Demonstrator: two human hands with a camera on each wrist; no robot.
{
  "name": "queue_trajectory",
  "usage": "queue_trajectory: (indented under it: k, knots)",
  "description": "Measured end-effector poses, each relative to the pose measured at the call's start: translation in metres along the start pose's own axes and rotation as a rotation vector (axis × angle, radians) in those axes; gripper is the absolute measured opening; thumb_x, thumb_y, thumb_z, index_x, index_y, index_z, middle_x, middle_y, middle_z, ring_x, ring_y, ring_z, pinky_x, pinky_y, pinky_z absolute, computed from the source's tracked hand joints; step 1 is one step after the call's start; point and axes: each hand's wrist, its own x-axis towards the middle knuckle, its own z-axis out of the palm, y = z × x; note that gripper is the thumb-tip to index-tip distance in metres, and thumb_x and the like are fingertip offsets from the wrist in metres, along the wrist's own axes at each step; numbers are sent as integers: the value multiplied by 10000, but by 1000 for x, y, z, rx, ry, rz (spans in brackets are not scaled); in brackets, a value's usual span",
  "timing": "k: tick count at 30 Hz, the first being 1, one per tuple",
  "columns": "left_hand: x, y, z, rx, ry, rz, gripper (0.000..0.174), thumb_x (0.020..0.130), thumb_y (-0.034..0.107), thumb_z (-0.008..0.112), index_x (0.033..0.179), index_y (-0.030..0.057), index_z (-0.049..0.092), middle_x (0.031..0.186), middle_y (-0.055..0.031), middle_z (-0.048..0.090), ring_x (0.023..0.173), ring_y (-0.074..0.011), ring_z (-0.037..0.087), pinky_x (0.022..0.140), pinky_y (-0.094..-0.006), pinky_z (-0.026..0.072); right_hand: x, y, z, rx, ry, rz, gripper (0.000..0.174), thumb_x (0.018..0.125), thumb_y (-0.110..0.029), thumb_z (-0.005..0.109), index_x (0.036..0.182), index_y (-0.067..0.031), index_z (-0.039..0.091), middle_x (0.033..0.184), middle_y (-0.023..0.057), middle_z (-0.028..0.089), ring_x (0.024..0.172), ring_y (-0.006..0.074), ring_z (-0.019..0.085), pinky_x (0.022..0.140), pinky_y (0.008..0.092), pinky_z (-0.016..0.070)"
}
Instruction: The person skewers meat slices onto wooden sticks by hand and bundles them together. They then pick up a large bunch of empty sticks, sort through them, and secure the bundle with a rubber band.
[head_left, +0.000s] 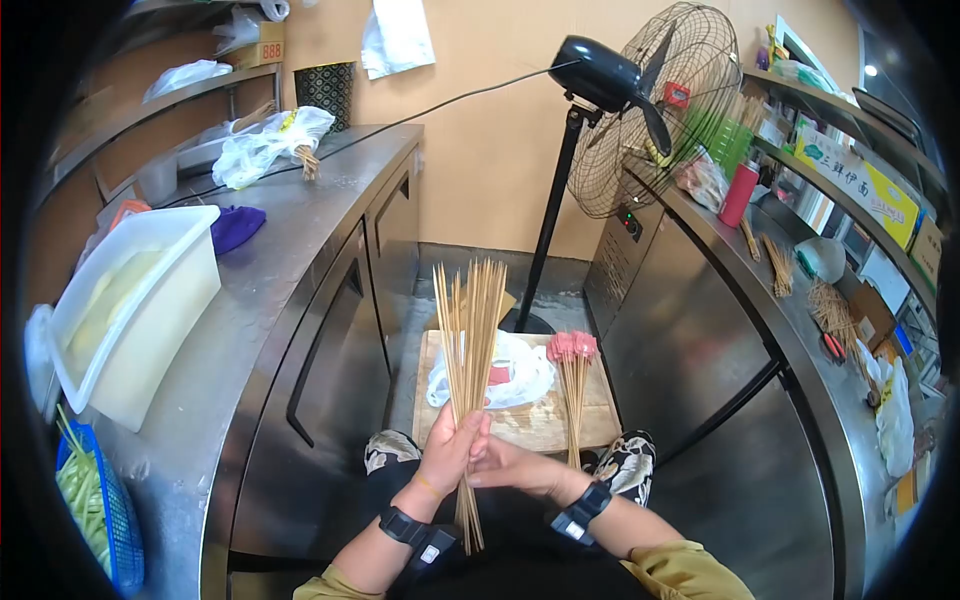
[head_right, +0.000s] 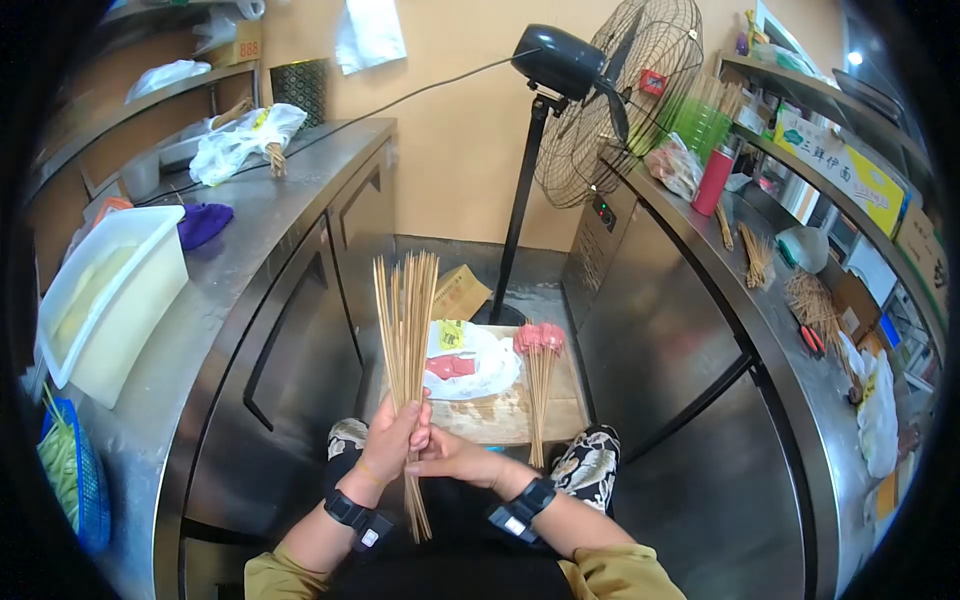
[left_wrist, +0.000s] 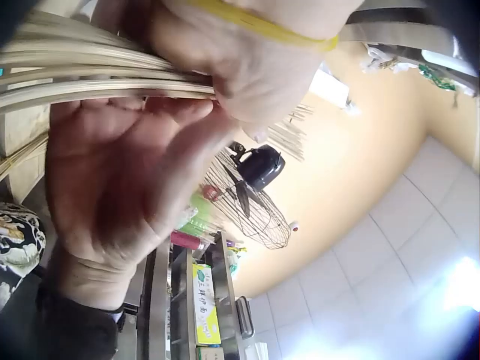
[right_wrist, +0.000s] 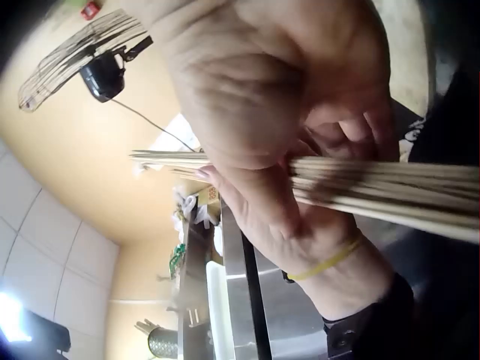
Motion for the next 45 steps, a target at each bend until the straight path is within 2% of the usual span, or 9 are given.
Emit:
queue_trajectory:
  k: [5, 8, 11, 14, 17, 18, 24, 32, 45]
  knots:
    - [-2, -11, 0, 92, 55, 70, 209, 957, 166, 482, 1122, 44, 442, 775, -11, 475, 542, -44, 399, 462, -180, 325, 1, 21, -8, -4, 10, 35, 364, 860, -82, 628, 1181, -54, 460, 1091, 18, 505, 1044, 96, 485, 941, 269, 390]
    - [-8, -25, 0, 124, 33, 97, 208, 953, 161, 489, 1118, 42, 447, 742, -2, 473, 531, -42, 401, 455, -183, 325, -11, -21, -9, 115, 112, -20, 445, 860, -104, 630, 1251, -38, 427, 1118, 38, 516, 1061, 121, 498, 945, 285, 395]
    - [-15, -31, 7, 157, 10, 40, 223, 942, 169, 513, 1119, 44, 459, 725, 8, 482, 544, -41, 422, 467, -179, 346, -10, -53, -14, -26, 354, -361, 515, 854, -131, 641, 1294, -23, 396, 1105, 56, 544, 1032, 142, 532, 926, 293, 418]
    - [-21, -40, 13, 221, -20, -18, 239, 930, 179, 538, 1120, 50, 471, 752, 8, 504, 566, -38, 444, 493, -169, 372, -8, -94, -5, 11, 448, -443, 498, 833, -141, 669, 1253, -17, 434, 1078, 60, 571, 983, 138, 555, 890, 289, 438]
    - [-20, -38, 22, 291, -76, -27, 124, 948, 157, 491, 985, 48, 445, 769, -27, 500, 560, -63, 435, 492, -185, 368, -2, -99, -16, 7, 486, -412, 441, 823, -123, 678, 1200, -13, 479, 1088, 66, 583, 965, 128, 563, 860, 282, 449]
    - [-20, -38, 24, 309, -77, -32, 125, 949, 159, 490, 981, 47, 446, 767, -26, 499, 561, -62, 433, 492, -185, 367, -3, -105, -9, 62, 511, -445, 332, 819, -113, 684, 1108, -15, 554, 1036, 58, 610, 920, 117, 577, 821, 271, 461]
    - [-19, -46, 28, 354, -97, -39, 156, 960, 197, 472, 970, 43, 456, 771, -18, 497, 570, -57, 429, 495, -181, 360, -10, -101, -20, 78, 567, -437, 201, 829, -104, 670, 1000, -9, 621, 899, 60, 653, 825, 125, 616, 763, 257, 485]
    - [-15, -52, 33, 302, -131, -76, 273, 968, 314, 444, 946, 43, 472, 771, -9, 490, 574, -52, 428, 496, -174, 349, -20, -98, -30, 87, 572, -457, 212, 835, -97, 661, 1010, -5, 586, 918, 85, 650, 832, 138, 614, 745, 259, 484]
    - [-14, -52, 31, 340, -104, -75, 262, 970, 292, 442, 946, 35, 485, 763, -11, 503, 570, -50, 435, 492, -179, 354, -24, -90, -26, 161, 670, -524, 171, 862, -102, 623, 1002, -17, 575, 867, 41, 616, 762, 133, 598, 722, 279, 495]
